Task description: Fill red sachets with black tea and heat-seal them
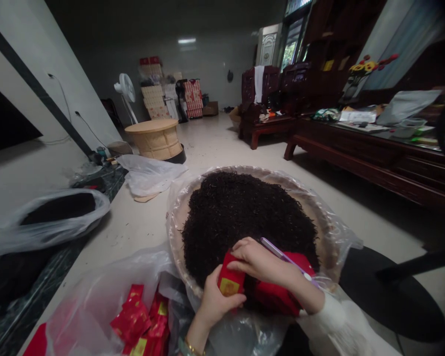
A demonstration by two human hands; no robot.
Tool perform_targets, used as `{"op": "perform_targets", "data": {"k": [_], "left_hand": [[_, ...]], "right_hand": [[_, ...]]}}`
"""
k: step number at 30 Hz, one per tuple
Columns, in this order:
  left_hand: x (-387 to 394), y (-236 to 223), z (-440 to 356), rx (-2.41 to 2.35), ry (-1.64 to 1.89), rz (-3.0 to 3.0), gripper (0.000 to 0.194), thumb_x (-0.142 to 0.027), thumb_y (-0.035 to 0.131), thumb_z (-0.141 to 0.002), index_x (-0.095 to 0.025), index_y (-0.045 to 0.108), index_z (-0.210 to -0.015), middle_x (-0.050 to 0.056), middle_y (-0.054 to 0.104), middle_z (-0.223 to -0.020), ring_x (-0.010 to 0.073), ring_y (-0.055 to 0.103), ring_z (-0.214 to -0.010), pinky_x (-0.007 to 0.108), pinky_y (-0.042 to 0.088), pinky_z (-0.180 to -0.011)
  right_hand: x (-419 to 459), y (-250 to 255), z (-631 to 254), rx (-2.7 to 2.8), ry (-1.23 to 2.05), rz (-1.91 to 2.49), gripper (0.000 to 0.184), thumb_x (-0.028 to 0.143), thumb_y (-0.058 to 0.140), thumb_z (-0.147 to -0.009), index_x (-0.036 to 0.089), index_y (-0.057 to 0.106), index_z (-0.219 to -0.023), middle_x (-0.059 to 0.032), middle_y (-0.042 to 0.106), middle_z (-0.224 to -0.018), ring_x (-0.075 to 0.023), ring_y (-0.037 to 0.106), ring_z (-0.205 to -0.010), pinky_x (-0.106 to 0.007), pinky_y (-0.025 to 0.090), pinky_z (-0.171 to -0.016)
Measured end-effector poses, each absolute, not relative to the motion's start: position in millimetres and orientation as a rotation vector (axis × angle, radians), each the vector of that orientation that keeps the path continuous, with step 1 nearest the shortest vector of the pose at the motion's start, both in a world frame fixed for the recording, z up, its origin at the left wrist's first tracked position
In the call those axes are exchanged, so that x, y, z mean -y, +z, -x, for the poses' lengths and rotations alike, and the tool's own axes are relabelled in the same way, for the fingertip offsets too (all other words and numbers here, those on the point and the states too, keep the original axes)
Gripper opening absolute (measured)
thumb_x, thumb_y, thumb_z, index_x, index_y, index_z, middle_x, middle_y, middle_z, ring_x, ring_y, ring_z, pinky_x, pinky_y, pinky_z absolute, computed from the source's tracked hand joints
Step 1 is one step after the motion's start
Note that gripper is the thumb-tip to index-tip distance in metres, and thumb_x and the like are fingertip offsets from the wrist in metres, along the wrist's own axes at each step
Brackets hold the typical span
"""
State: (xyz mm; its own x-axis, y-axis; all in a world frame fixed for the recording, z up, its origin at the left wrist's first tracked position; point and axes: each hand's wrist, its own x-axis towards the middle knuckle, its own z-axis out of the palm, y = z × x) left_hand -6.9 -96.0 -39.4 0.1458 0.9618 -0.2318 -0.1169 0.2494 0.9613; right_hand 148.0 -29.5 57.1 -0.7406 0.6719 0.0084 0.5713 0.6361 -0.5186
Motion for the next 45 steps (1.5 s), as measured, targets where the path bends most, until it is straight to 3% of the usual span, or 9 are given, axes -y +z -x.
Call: {"op": "perform_targets", "data": {"k": [6,9,11,17,22,28,31,40,45], "left_hand": [[92.7,-36.6,11.4,-1.162,0.989,-1.026,0.053,-0.011,0.077,-0.052,-0.015,0.057,-0.100,0.000,0.070,-0.072,0.0175,0.065,-0.060,0.025,0.052,-0.054],[90.1,-38.3,7.9,-1.219,1.081,-1.046,0.054,-0.010,0.077,-0.051,-0.014,0.059,-0.102,0.000,0.070,-0.078,0.0185,0.066,-0.071,0.025,0.052,-0.064],[89.4,-39.0,3.9,-1.230,1.085,-1.058,0.053,-0.011,0.076,-0.053,-0.014,0.060,-0.104,0.001,0.071,-0.080,0.0183,0.065,-0.071,0.026,0.052,-0.065],[93.7,-36.6,-2.7,-1.390,1.021,-1.193,0.055,-0.011,0.080,-0.047,-0.012,0.065,-0.100,0.006,0.073,-0.086,0.0217,0.064,-0.076,0.028,0.050,-0.070],[91.3,-30.8,3.1,-1.284,0.943,-1.139,0.059,-0.014,0.084,-0.043,-0.012,0.065,-0.099,0.005,0.073,-0.086,0.0215,0.064,-0.077,0.027,0.049,-0.070],[79.3,-24.1,0.8,-0.996,0.963,-0.873,0.058,-0.059,0.073,-0.064,-0.010,0.065,-0.095,0.007,0.072,-0.076,0.0211,0.067,-0.071,0.028,0.049,-0.065],[79.2,-23.2,-4.6,-1.016,0.989,-0.810,0.058,-0.066,0.068,-0.066,-0.010,0.067,-0.083,0.006,0.071,-0.068,0.0211,0.067,-0.069,0.027,0.048,-0.061],[80.7,-23.7,-12.4,-1.018,0.848,-0.768,0.052,-0.036,0.090,-0.045,-0.010,0.067,-0.085,0.005,0.072,-0.068,0.0194,0.067,-0.057,0.027,0.050,-0.056],[79.5,-26.3,-8.2,-1.033,0.970,-0.631,0.059,-0.038,0.089,-0.049,-0.009,0.068,-0.095,0.015,0.075,-0.095,0.0209,0.071,-0.061,0.027,0.053,-0.057]], "right_hand": [[27.8,51.9,-151.5,2.435,0.768,1.045,0.026,0.034,0.059,-0.090,0.019,0.069,-0.071,-0.0041,0.069,-0.079,-0.0177,0.063,-0.082,-0.026,0.043,-0.077],[32.2,50.4,-146.8,2.243,0.658,1.140,0.021,0.038,0.060,-0.088,0.020,0.069,-0.094,-0.0048,0.068,-0.088,-0.0179,0.062,-0.082,-0.027,0.045,-0.073],[35.0,48.5,-141.4,2.199,0.494,1.252,0.037,0.046,0.062,-0.084,0.019,0.064,-0.110,-0.0072,0.065,-0.096,-0.0202,0.061,-0.085,-0.028,0.045,-0.070],[27.6,34.6,-129.5,2.368,0.269,1.490,0.048,0.062,0.056,-0.082,0.018,0.064,-0.065,-0.0037,0.063,-0.073,-0.0145,0.058,-0.062,-0.024,0.028,-0.052],[20.8,21.6,-129.0,2.403,0.362,1.432,0.048,0.058,0.056,-0.085,0.018,0.061,-0.059,-0.0008,0.061,-0.057,-0.0119,0.051,-0.052,-0.024,0.021,-0.052],[21.6,20.7,-129.7,2.371,0.513,1.433,0.047,0.054,0.056,-0.087,0.019,0.058,-0.055,0.0012,0.058,-0.052,-0.0104,0.044,-0.047,-0.024,0.020,-0.050],[20.8,21.0,-132.3,2.342,0.548,1.488,0.047,0.054,0.056,-0.087,0.019,0.058,-0.055,0.0019,0.056,-0.050,-0.0100,0.041,-0.045,-0.024,0.020,-0.050],[25.6,25.3,-129.2,2.383,0.607,1.562,0.042,0.053,0.057,-0.087,0.020,0.063,-0.062,0.0001,0.063,-0.059,-0.0132,0.052,-0.054,-0.025,0.024,-0.052],[31.3,28.1,-174.3,2.216,0.315,1.650,0.030,0.047,0.056,-0.089,0.019,0.064,-0.098,-0.0066,0.068,-0.092,-0.0213,0.060,-0.085,-0.027,0.039,-0.068]]}}
